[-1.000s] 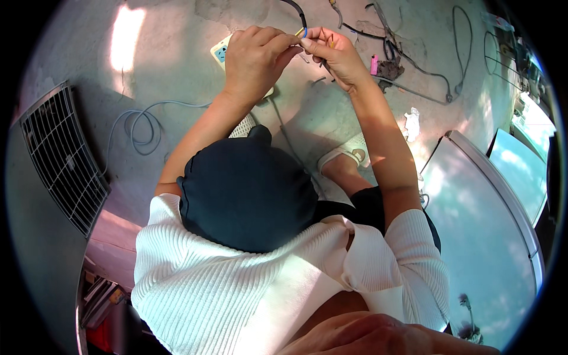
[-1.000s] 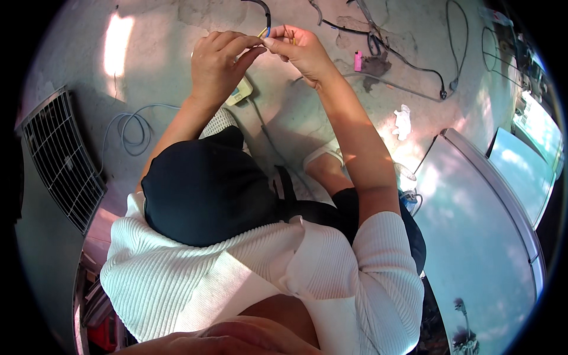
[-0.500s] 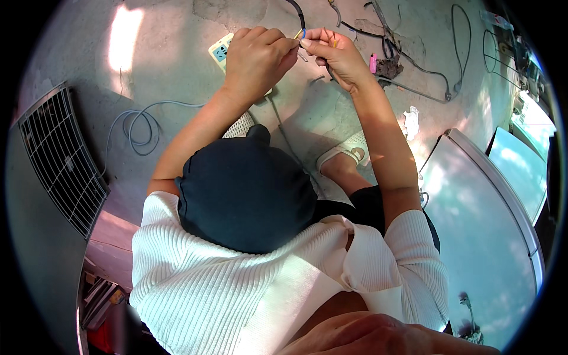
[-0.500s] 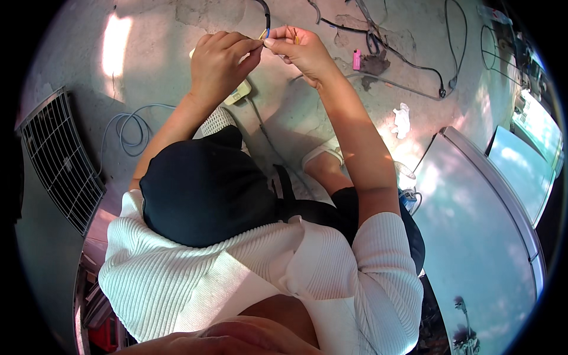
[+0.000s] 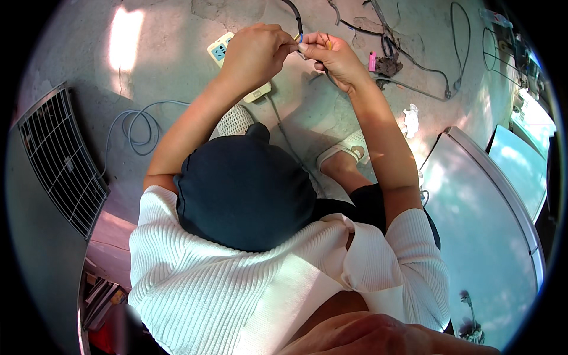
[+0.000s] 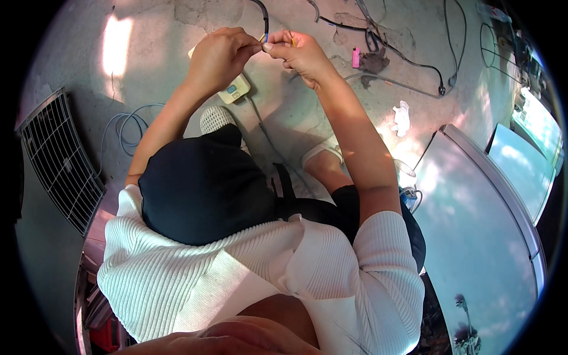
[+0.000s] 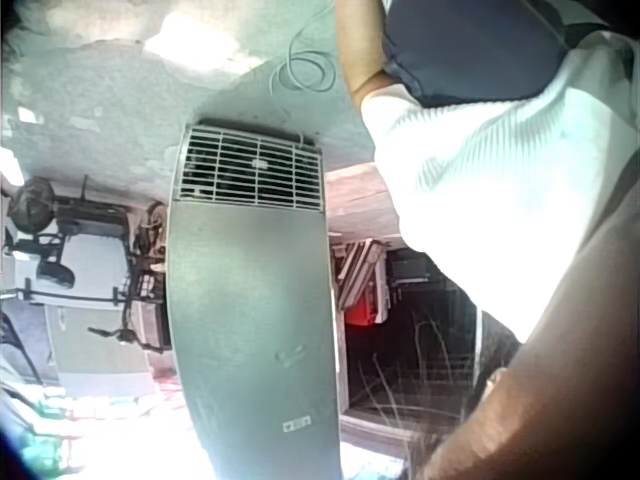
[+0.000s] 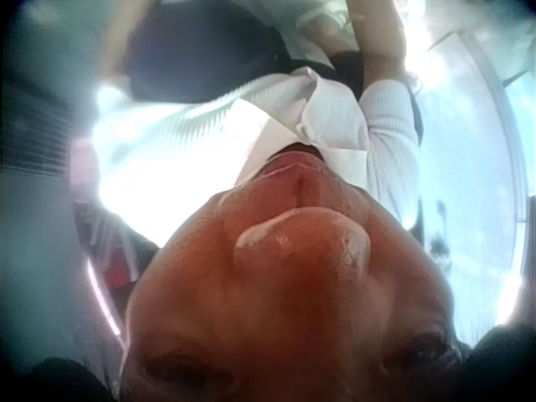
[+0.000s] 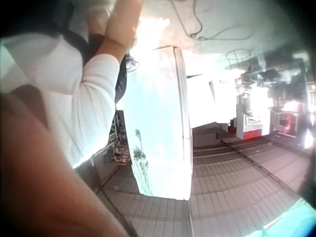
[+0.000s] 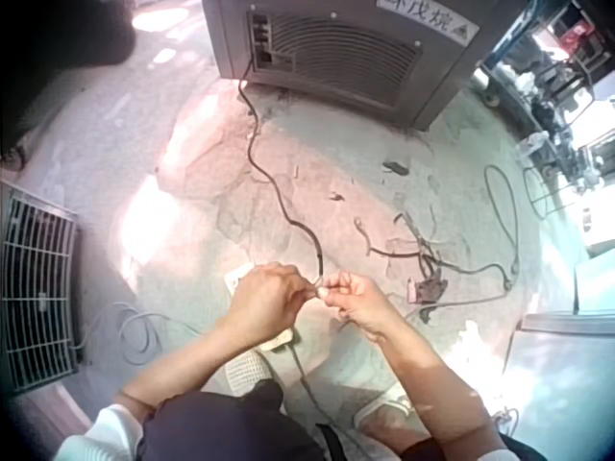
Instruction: The person strips the insulation from electric wires using scissors and twists the exposed copper strands together by hand.
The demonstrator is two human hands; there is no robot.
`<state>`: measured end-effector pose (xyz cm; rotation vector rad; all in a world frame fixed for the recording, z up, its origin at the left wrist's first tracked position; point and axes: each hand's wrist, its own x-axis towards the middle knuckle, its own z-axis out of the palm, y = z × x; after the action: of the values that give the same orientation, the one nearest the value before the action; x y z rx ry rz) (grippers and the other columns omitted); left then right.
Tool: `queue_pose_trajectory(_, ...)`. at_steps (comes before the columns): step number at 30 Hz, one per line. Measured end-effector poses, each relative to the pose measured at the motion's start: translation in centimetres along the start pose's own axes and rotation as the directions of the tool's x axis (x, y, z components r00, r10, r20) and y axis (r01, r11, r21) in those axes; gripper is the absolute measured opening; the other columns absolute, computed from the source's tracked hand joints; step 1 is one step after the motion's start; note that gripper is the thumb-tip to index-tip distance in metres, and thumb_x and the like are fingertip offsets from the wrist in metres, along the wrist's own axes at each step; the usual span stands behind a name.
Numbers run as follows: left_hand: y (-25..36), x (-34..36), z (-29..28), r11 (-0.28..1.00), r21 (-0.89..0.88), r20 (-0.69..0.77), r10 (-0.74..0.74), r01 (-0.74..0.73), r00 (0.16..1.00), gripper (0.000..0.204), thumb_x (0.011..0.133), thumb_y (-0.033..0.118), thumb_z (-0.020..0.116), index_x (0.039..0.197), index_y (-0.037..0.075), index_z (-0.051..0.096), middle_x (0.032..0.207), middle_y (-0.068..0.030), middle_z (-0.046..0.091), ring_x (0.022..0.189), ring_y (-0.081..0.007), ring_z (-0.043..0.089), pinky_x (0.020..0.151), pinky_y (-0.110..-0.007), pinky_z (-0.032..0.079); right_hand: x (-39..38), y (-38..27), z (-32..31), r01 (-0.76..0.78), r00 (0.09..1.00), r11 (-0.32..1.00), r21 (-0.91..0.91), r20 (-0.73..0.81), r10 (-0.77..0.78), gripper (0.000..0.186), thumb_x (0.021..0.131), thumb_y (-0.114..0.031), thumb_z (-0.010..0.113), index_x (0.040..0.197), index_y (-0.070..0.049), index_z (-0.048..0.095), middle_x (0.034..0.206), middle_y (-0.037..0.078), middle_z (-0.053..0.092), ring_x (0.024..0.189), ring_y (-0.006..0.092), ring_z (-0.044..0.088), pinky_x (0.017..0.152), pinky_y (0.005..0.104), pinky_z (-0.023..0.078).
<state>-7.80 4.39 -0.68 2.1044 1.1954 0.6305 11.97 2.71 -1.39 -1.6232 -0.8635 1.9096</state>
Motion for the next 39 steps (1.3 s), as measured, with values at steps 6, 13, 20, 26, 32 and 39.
queue_pose_trajectory(6,-1.2,0.2,0.4,0.864,-0.374,0.229,-0.266,0.337,0.937,0.021,0.086,0.023,0.068,0.089,0.003,0.071,0.075,-0.0074,0.066,0.066,-0.0171,0.061,0.06,-0.031,0.046,0.1,0.3,-0.6,0.003,1.0,1.0,0.026,0.027,-0.004,0.021,0.082,-0.024,0.074,0.095,-0.011,0.065,0.083,-0.008,0.06,0.073,0.0015,0.051,0.061,0.0186,0.037)
queue_pose_trajectory(13,-2.7,-0.3,2.6,0.539,-0.665,0.367,-0.367,0.517,0.855,0.025,0.089,0.027,0.068,0.091,0.003,0.071,0.076,0.0026,0.064,0.067,-0.0075,0.051,0.061,-0.024,0.04,0.0,0.4,-0.3,0.066,0.997,0.995,0.07,0.034,-0.069,0.018,0.083,-0.02,0.073,0.095,-0.009,0.065,0.085,-0.006,0.061,0.074,0.0016,0.051,0.06,0.0177,0.037)
queue_pose_trajectory(20,-2.6,-0.2,2.7,-0.154,-0.606,0.768,-0.371,0.781,0.523,0.02,0.091,0.031,0.065,0.086,0.012,0.069,0.084,0.0067,0.062,0.068,-0.0014,0.045,0.066,-0.02,0.037,-0.1,0.8,0.2,0.101,0.995,0.986,0.136,-0.006,-0.101,0.016,0.088,-0.016,0.068,0.1,-0.007,0.061,0.086,-0.004,0.059,0.076,0.0025,0.05,0.059,0.0178,0.036)
queue_pose_trajectory(26,0.0,-1.2,2.0,0.673,-0.656,0.053,-0.413,0.343,0.909,0.017,0.086,0.028,0.071,0.091,0.012,0.071,0.083,0.0038,0.063,0.078,-0.0107,0.056,0.07,-0.024,0.042,-0.2,0.0,-0.3,0.071,0.997,0.975,0.211,0.009,-0.074,0.015,0.088,-0.017,0.068,0.099,-0.007,0.063,0.084,-0.004,0.06,0.074,0.0026,0.05,0.058,0.0179,0.035)
queue_pose_trajectory(32,0.5,-1.1,2.1,0.986,0.13,-0.402,0.146,-0.102,0.904,0.017,0.071,0.019,0.079,0.086,0.018,0.072,0.078,0.0041,0.063,0.073,-0.017,0.057,0.064,-0.031,0.042,-0.4,-0.8,-0.2,0.038,0.997,0.966,0.255,0.052,-0.052,0.015,0.088,-0.017,0.068,0.099,-0.007,0.063,0.082,-0.006,0.058,0.075,0.0024,0.05,0.057,0.0187,0.034)
queue_pose_trajectory(39,0.4,-1.0,2.6,0.961,0.262,-0.438,0.203,-0.091,0.876,0.018,0.07,0.021,0.078,0.087,0.022,0.071,0.077,0.0091,0.061,0.072,-0.0135,0.055,0.064,-0.031,0.038,-0.5,-0.7,-0.2,-0.013,0.998,0.954,0.301,0.058,-0.005,0.015,0.089,-0.019,0.068,0.099,-0.009,0.063,0.083,-0.008,0.056,0.076,0.0018,0.05,0.058,0.0186,0.034)
